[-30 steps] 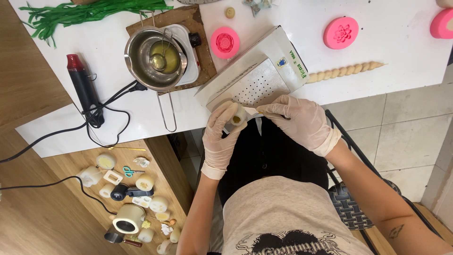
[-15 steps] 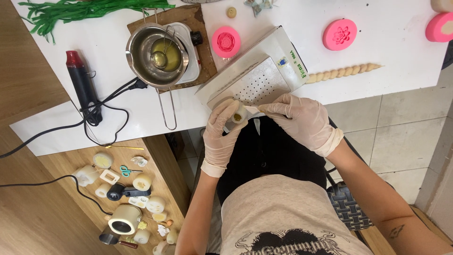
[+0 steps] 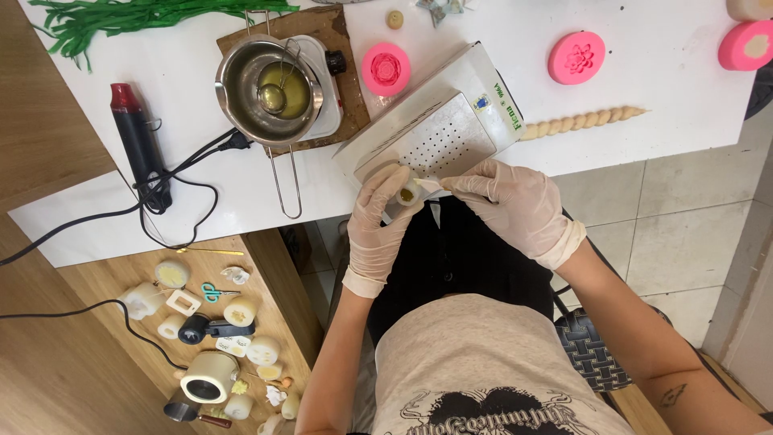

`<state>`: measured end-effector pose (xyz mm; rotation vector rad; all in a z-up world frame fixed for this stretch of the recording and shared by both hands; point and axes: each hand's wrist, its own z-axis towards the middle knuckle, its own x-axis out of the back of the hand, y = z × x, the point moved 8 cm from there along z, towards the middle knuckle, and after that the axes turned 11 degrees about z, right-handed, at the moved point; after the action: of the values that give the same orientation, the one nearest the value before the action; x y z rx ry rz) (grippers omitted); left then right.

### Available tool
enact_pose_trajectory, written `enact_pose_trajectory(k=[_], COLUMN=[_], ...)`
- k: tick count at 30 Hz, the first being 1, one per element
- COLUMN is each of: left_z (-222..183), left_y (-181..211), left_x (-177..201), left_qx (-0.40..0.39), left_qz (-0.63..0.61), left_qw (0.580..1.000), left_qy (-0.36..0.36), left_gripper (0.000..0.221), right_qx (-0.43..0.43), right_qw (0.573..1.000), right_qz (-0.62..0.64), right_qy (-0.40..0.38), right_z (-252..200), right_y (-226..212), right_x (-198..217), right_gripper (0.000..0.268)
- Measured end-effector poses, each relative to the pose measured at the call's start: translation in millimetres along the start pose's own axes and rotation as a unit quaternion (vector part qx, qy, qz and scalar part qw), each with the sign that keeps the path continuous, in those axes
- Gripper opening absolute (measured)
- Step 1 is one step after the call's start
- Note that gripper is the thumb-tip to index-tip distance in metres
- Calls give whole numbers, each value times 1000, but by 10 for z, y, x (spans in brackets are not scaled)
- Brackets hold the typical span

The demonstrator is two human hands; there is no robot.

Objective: Pouring melted wax into a cylindrical mold using a spoon and preparing a candle piece.

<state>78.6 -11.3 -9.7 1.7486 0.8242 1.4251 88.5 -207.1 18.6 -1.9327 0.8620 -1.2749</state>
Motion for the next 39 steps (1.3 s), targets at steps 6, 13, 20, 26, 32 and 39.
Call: enact_pose_trajectory(k=[6, 13, 20, 26, 32, 39], left_z=[2, 22, 36, 35, 64, 89], left_y=[-7, -4, 19, 25, 2, 53], left_x=[1, 4, -14, -16, -19, -19], left_qx=[-5, 5, -31, -40, -5, 5], left_qz=[-11, -16, -8, -1, -20, 11], left_qw=[1000, 1000, 999, 999, 1000, 1000], left_qy=[8, -2, -1, 8, -14, -24], left_gripper=[56, 55, 57, 57, 58, 64], right_qx=[-2, 1, -25, -36, -81, -32], right_qw=[1000, 1000, 999, 997, 985, 999], right_qz=[9, 5, 30, 68, 155, 36], right_qy=[8, 10, 7, 3, -6, 20], right_z=[-10, -31, -48, -57, -6, 359], right_y=[-53, -118, -140, -179, -99, -336], right_x=[0, 15, 7, 73, 141, 320], right_gripper=[22, 20, 21, 25, 25, 28])
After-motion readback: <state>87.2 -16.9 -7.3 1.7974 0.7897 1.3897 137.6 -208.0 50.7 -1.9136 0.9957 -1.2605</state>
